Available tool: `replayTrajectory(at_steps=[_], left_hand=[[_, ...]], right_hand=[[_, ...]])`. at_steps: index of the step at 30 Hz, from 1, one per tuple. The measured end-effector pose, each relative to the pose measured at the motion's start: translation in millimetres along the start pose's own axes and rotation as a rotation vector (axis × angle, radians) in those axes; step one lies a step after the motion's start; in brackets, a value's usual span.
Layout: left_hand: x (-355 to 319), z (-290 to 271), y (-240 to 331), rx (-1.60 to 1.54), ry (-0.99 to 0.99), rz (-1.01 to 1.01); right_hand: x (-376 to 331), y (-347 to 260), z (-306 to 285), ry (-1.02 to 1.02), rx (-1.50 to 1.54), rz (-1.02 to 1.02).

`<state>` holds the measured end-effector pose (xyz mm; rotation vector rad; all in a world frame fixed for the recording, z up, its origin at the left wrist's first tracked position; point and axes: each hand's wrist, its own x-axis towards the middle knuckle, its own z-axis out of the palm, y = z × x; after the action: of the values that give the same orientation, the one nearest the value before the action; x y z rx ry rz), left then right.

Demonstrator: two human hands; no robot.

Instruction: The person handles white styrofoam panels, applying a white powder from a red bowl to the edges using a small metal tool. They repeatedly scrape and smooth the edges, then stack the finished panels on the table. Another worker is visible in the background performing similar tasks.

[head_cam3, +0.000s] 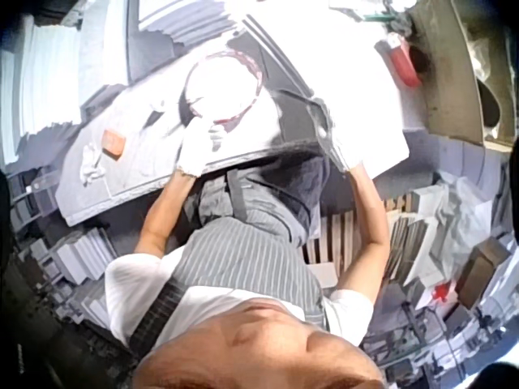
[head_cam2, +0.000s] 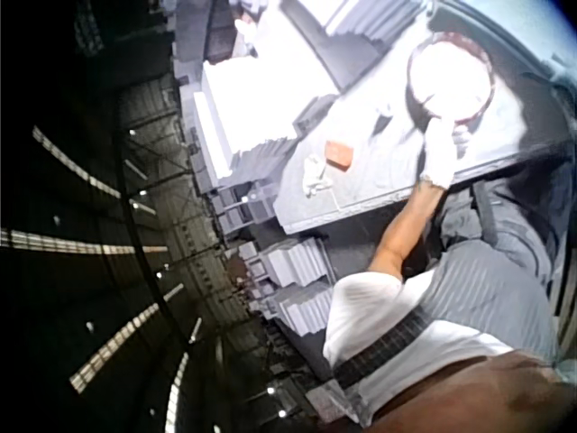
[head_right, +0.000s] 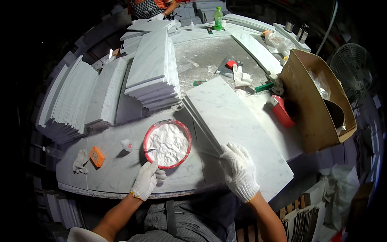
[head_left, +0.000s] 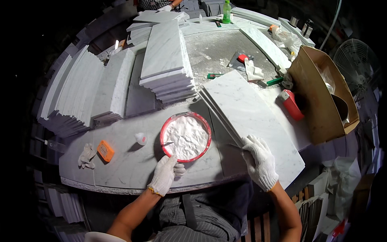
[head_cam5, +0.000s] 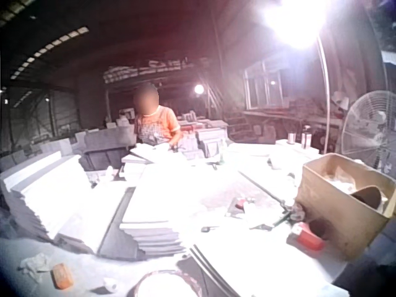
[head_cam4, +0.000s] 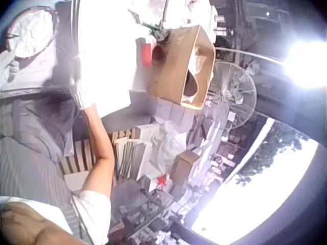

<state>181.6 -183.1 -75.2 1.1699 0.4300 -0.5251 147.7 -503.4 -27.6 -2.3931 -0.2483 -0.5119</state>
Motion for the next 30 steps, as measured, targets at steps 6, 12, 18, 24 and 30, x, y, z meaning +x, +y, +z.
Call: replayTrajectory(at_steps=[6, 12, 18, 24, 30], left_hand=[[-21.4, -5.0, 1.2, -0.035, 0.070, -0.022], [-0.1, 6.0, 5.2, -0.143, 0.080, 0.015], [-26.4, 5.1, 38.7, 0.282, -0.215, -0.390], [-51.4, 92.3, 92.5, 1.207, -0.886, -0.219], [26.7, 221.9, 63.1, 1.436, -0.825, 1.063]], right_hand=[[-7.6, 17.3, -10.5, 0.055, 0.089, 0.139], [10.7, -1.9, -9.8, -0.029, 0.033, 0.051], [-56.6, 1.3, -36.9, 0.024, 0.417, 0.368], [-100.4, 23.8, -72.3, 0.504, 0.337, 0.777], [-117.1, 40.4, -65.9, 0.674, 0.367, 0.731]])
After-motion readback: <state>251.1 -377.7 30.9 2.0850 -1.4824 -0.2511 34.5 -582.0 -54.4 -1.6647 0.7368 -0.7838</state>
